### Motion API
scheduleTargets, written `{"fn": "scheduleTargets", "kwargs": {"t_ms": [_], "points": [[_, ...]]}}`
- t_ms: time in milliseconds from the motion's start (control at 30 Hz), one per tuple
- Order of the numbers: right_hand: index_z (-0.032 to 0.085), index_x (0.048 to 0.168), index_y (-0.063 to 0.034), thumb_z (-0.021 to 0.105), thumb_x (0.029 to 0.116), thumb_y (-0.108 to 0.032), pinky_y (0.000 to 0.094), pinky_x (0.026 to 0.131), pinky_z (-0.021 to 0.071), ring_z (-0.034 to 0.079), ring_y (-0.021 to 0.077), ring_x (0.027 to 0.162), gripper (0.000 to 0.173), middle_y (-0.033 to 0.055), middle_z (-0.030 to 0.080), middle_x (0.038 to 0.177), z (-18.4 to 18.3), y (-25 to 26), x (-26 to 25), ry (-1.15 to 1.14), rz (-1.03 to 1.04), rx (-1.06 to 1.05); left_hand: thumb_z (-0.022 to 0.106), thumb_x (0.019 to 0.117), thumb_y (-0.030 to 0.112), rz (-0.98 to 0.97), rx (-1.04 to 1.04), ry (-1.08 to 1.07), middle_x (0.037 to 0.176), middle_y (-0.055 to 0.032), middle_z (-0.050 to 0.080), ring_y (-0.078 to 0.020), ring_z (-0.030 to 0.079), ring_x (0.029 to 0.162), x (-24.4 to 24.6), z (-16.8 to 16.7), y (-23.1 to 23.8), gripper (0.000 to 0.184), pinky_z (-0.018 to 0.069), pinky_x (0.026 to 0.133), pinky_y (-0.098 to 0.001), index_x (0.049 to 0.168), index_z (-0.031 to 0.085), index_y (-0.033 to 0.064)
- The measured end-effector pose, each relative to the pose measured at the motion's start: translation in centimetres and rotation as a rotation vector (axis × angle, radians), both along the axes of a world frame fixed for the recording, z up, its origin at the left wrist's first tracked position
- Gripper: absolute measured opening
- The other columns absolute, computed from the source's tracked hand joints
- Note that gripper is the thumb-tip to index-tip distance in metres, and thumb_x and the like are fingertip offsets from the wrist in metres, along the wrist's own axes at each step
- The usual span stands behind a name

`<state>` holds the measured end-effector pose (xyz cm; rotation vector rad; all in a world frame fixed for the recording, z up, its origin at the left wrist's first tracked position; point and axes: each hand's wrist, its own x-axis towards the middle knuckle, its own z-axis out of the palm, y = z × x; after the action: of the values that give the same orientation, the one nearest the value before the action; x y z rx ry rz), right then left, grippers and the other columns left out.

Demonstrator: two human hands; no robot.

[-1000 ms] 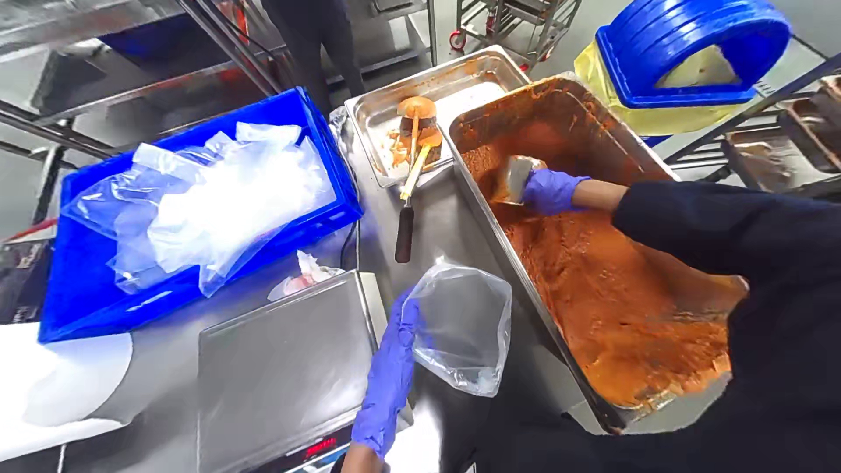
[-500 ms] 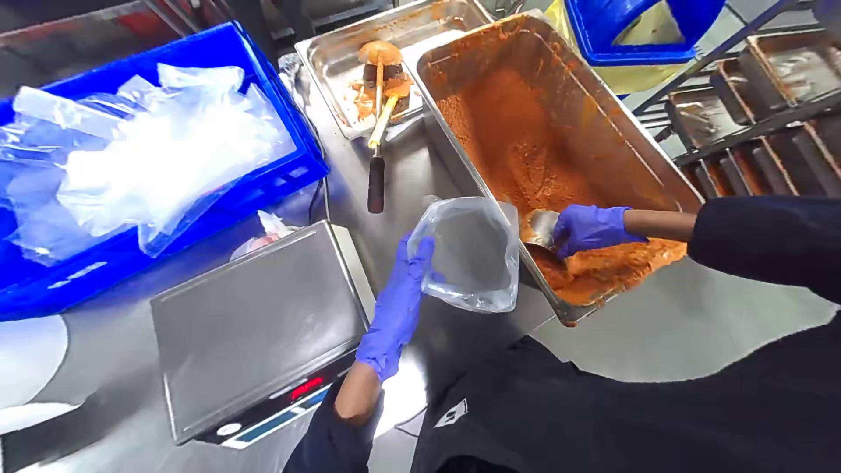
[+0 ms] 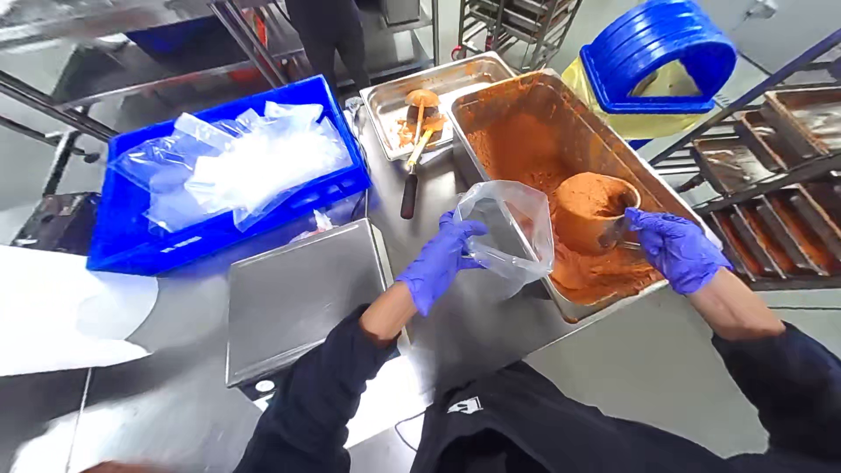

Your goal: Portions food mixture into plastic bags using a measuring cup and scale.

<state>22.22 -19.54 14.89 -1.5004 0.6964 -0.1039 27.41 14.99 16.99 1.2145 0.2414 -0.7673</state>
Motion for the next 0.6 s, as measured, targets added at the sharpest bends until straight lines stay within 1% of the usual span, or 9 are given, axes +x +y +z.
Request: {"fn": "scheduleTargets", "kwargs": {"t_ms": [100, 200, 300, 367, 400, 433, 467, 533, 600], "points": [[0.066, 0.079, -0.0154, 0.052, 0.1040, -0.009, 0.0105, 0.036, 0.0314, 0.038, -0.0060, 0.037, 0.030, -0.0130, 0.051, 0.050, 2.7, -0.3, 0.6, -0.160, -0.023, 0.014, 0.053, 0.1006, 0.011, 0.020, -0.010, -0.002, 0.114, -0.0171, 0.055, -0.0240, 0.066, 0.081, 0.5, 0.5, -0.6, 0.059, 0.0592, 0.068, -0.0379, 0.152, 0.023, 0.0106], [0.063, 0.070, -0.0209, 0.059, 0.0967, -0.009, 0.0126, 0.040, 0.0329, 0.038, -0.0049, 0.040, 0.030, -0.0151, 0.050, 0.050, 7.6, 0.2, 0.3, -0.359, 0.017, -0.204, 0.051, 0.1022, 0.012, -0.009, -0.038, -0.040, 0.109, -0.0158, 0.058, -0.0243, 0.067, 0.082, 1.2, 1.1, -1.1, 0.044, 0.0603, 0.069, -0.0388, 0.143, 0.034, 0.0075], [0.060, 0.070, -0.0249, 0.076, 0.0885, -0.021, 0.0143, 0.042, 0.0369, 0.043, -0.0053, 0.044, 0.024, -0.0164, 0.052, 0.055, 12.6, 2.4, -0.5, -0.387, 0.040, -0.604, 0.052, 0.1026, 0.013, -0.027, -0.035, -0.061, 0.104, -0.0131, 0.058, -0.0219, 0.066, 0.078, 1.6, 1.7, -1.6, 0.037, 0.0601, 0.066, -0.0366, 0.137, 0.039, 0.0071], [0.066, 0.079, -0.0151, 0.081, 0.0841, -0.032, 0.0264, 0.055, 0.0451, 0.052, 0.0009, 0.060, 0.023, -0.0069, 0.059, 0.069, 14.5, 4.3, -1.3, -0.348, 0.113, -0.954, 0.052, 0.1029, 0.013, -0.029, -0.043, -0.072, 0.101, -0.0131, 0.059, -0.0218, 0.065, 0.077, 1.5, 2.0, -1.9, 0.034, 0.0595, 0.067, -0.0369, 0.134, 0.042, 0.0054], [0.070, 0.082, -0.0068, 0.082, 0.0837, -0.031, 0.0371, 0.065, 0.0478, 0.057, 0.0103, 0.071, 0.027, 0.0030, 0.064, 0.077, 15.0, 5.8, -1.8, -0.382, 0.189, -1.074, 0.052, 0.1027, 0.013, -0.030, -0.043, -0.070, 0.101, -0.0132, 0.059, -0.0218, 0.065, 0.078, 1.4, 2.1, -2.0, 0.033, 0.0594, 0.067, -0.0369, 0.133, 0.043, 0.0049], [0.072, 0.080, -0.0034, 0.079, 0.0838, -0.032, 0.0412, 0.073, 0.0483, 0.060, 0.0172, 0.079, 0.030, 0.0088, 0.066, 0.080, 15.0, 7.3, -2.0, -0.473, 0.280, -1.202, 0.051, 0.1026, 0.013, -0.036, -0.044, -0.068, 0.102, -0.0132, 0.058, -0.0217, 0.065, 0.079, 1.4, 2.1, -2.0, 0.033, 0.0590, 0.068, -0.0368, 0.133, 0.042, 0.0050], [0.071, 0.074, -0.0002, 0.075, 0.0860, -0.030, 0.0441, 0.075, 0.0467, 0.061, 0.0241, 0.076, 0.033, 0.0141, 0.066, 0.074, 14.6, 8.4, -1.9, -0.622, 0.372, -1.330, 0.051, 0.1023, 0.012, -0.042, -0.046, -0.065, 0.103, -0.0133, 0.058, -0.0218, 0.064, 0.079, 1.4, 2.2, -2.0, 0.033, 0.0585, 0.068, -0.0370, 0.133, 0.042, 0.0053], [0.066, 0.066, -0.0020, 0.068, 0.0902, -0.024, 0.0446, 0.077, 0.0469, 0.062, 0.0276, 0.065, 0.032, 0.0143, 0.064, 0.063, 13.2, 9.8, -1.4, -0.876, 0.511, -1.528, 0.050, 0.1021, 0.011, -0.042, -0.057, -0.064, 0.101, -0.0125, 0.058, -0.0214, 0.065, 0.078, 1.3, 2.1, -1.9, 0.029, 0.0589, 0.068, -0.0372, 0.130, 0.043, 0.0053], [0.061, 0.066, -0.0050, 0.063, 0.0912, -0.018, 0.0412, 0.073, 0.0453, 0.059, 0.0268, 0.061, 0.028, 0.0116, 0.060, 0.059, 12.1, 10.4, -0.7, -1.032, 0.577, -1.647, 0.048, 0.1012, 0.007, -0.027, -0.086, -0.068, 0.098, -0.0107, 0.056, -0.0203, 0.063, 0.076, 0.9, 2.4, -1.6, 0.026, 0.0590, 0.067, -0.0375, 0.127, 0.042, 0.0050]]}}
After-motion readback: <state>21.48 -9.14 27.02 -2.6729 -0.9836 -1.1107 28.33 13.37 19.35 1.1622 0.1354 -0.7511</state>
